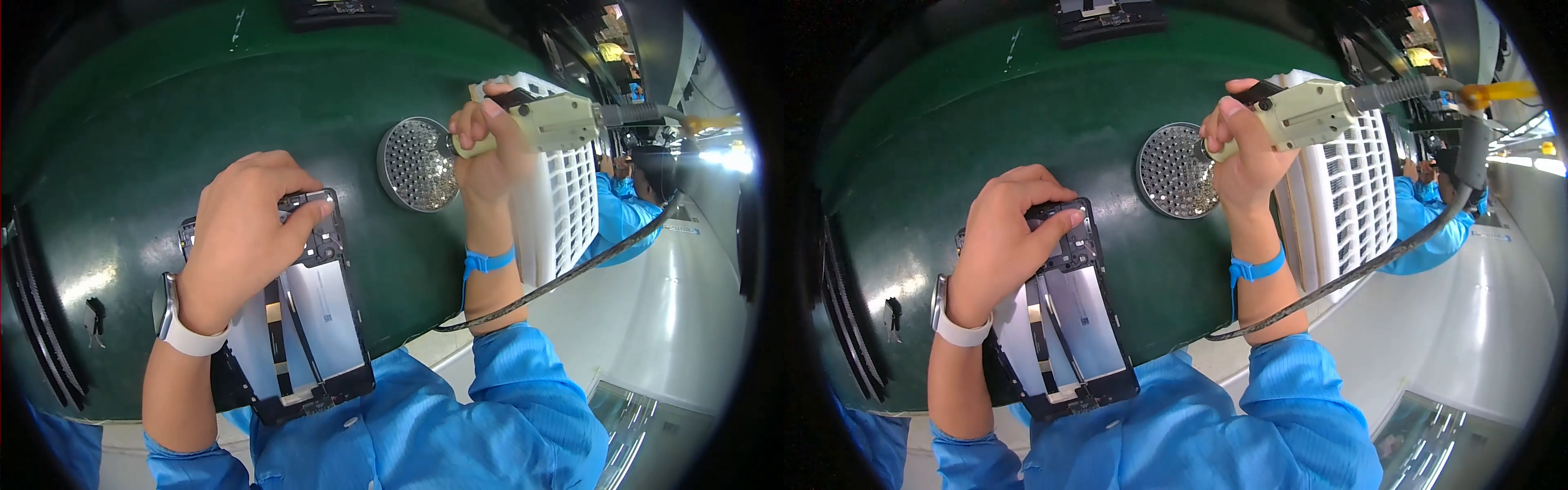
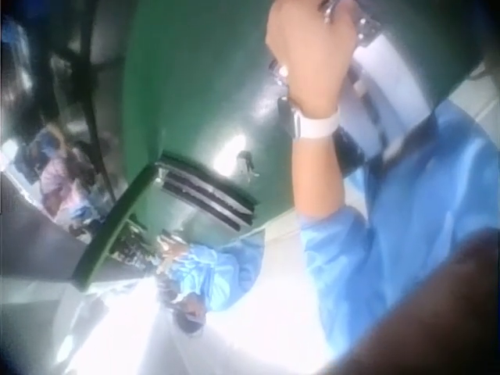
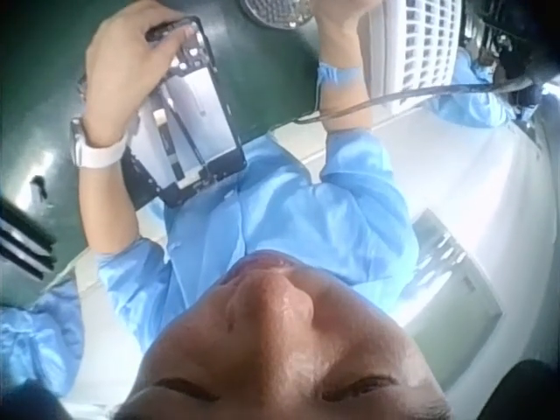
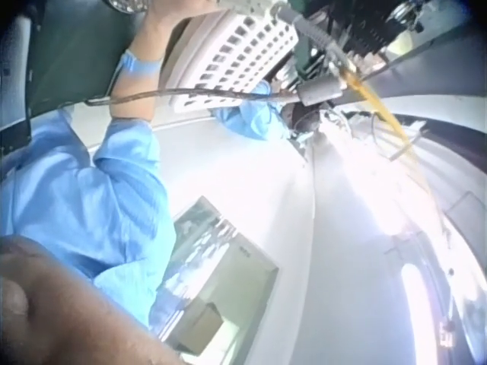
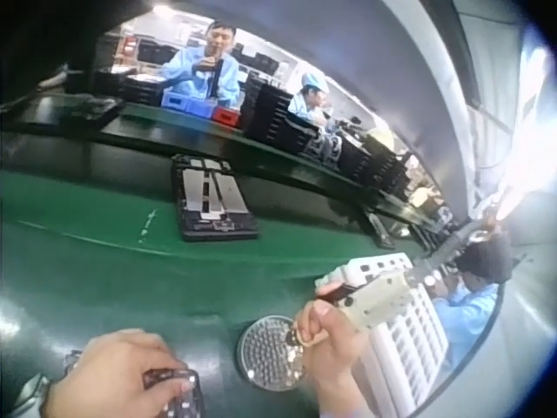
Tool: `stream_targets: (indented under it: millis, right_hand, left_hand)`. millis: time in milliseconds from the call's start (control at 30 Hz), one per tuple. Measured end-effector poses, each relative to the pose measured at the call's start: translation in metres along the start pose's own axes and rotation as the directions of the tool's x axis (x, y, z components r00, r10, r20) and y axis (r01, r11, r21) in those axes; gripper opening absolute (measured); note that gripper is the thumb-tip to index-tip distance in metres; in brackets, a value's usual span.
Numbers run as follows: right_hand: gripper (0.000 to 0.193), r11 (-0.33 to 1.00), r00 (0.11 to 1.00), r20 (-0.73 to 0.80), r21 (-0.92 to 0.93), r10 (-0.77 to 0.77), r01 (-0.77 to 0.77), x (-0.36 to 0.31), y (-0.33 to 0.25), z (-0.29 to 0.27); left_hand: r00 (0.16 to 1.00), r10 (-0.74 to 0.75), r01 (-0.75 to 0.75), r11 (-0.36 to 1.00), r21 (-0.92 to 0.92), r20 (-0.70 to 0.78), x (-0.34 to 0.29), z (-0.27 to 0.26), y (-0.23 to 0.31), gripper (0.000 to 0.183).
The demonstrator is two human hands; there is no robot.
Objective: The person drives screws into tablet components using an electric screwdriver and places the assembled tablet onto the conveyor belt.
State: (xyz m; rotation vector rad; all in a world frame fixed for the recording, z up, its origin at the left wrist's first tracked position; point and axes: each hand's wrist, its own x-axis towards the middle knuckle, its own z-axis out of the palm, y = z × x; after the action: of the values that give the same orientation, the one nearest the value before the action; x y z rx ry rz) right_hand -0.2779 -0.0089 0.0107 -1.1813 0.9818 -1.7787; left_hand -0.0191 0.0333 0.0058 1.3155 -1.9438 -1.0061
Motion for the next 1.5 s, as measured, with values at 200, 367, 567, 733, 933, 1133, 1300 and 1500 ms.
stream_targets:
  millis: [200, 367, 567, 733, 933, 1133, 1300, 1500]
  right_hand:
    - [0.015, 0.999, 0.999, -0.037, 0.007, 0.038, -0.038, 0.0, 0.001, -0.001]
    - [0.014, 0.999, 0.999, -0.035, -0.016, 0.028, -0.028, 0.0, 0.002, 0.001]
    - [0.012, 0.999, 0.999, -0.042, -0.038, 0.022, -0.024, -0.002, -0.001, 0.003]
    - [0.012, 0.998, 0.999, -0.042, -0.059, 0.011, -0.014, -0.003, 0.0, 0.005]
    - [0.011, 0.997, 0.999, -0.048, -0.079, -0.003, 0.0, -0.005, 0.0, 0.002]
    - [0.015, 0.995, 0.997, -0.06, -0.093, -0.042, 0.036, 0.0, -0.003, 0.011]
    - [0.029, 0.988, 0.994, 0.069, 0.133, -0.088, 0.079, -0.011, -0.048, 0.04]
    - [0.026, 0.957, 0.946, 0.282, 0.19, 0.16, -0.218, -0.072, -0.037, 0.088]
  left_hand:
    - [1.0, 0.019, -0.019, 1.0, 0.006, 0.011, 0.0, 0.001, -0.001, 0.016]
    - [1.0, 0.016, -0.016, 1.0, 0.007, 0.005, 0.0, 0.0, -0.002, 0.016]
    - [1.0, 0.01, -0.01, 1.0, 0.005, 0.009, 0.001, 0.0, 0.0, 0.015]
    - [1.0, -0.018, 0.018, 1.0, 0.0, 0.017, -0.001, -0.001, -0.001, 0.015]
    - [1.0, 0.006, -0.007, 1.0, 0.012, 0.029, 0.0, 0.001, -0.001, 0.016]
    - [0.999, 0.041, -0.041, 0.999, -0.025, 0.024, 0.008, 0.0, -0.011, 0.013]
    - [0.995, -0.08, 0.081, 0.997, -0.004, 0.058, 0.006, -0.003, -0.005, 0.012]
    - [0.993, -0.091, 0.093, 0.995, -0.029, 0.073, 0.002, 0.002, -0.01, 0.009]
